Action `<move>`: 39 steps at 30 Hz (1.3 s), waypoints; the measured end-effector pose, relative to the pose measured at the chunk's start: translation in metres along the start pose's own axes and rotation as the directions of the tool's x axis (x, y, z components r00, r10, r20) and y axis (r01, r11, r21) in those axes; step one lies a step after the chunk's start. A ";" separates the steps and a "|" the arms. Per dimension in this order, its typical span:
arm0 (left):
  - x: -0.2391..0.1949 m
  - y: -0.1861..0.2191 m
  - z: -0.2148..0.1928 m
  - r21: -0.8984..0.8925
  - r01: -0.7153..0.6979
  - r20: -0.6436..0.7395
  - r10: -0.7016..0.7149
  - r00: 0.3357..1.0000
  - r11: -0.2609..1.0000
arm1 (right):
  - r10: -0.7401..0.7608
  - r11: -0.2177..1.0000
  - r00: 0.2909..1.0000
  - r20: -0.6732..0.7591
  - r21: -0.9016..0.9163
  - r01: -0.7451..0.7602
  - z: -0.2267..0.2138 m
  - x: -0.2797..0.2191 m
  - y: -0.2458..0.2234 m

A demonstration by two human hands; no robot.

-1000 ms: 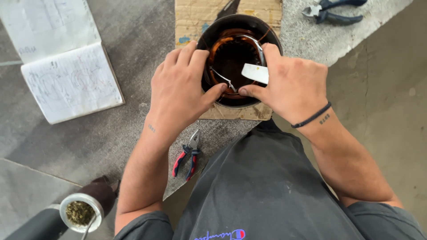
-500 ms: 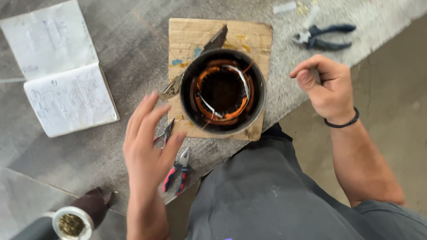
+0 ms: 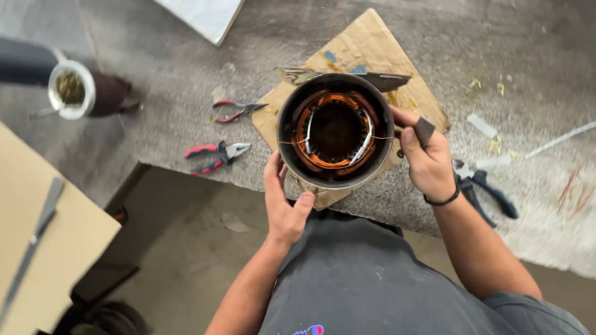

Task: Repairing an electric motor stator by trimming, scraping, and taping copper windings

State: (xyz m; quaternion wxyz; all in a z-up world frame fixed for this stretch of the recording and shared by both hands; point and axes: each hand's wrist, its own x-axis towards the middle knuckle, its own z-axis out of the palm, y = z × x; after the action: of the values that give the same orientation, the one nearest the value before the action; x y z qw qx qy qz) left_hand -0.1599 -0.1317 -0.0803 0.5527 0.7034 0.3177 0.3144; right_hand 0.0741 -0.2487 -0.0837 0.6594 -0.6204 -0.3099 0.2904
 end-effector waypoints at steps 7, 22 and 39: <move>0.004 0.013 0.011 -0.105 -0.025 0.058 0.032 0.998 0.994 | -0.196 0.966 0.979 -0.054 -0.183 0.183 -0.018 -0.026 0.042; 0.146 -0.028 -0.032 -0.334 0.032 0.476 0.139 0.868 0.942 | -0.181 0.958 0.941 -0.286 -0.269 0.103 0.084 -0.094 0.024; 0.039 0.019 0.001 -0.136 0.227 0.551 -0.117 0.826 0.964 | 0.186 0.875 0.958 -0.218 -0.406 -0.262 -0.015 -0.114 0.004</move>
State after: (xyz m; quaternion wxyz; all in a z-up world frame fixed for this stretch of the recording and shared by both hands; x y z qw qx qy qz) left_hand -0.1335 -0.1044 -0.0586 0.7120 0.6738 0.1796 0.0825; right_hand 0.0129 -0.3457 -0.0935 0.4920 -0.8051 -0.2340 0.2344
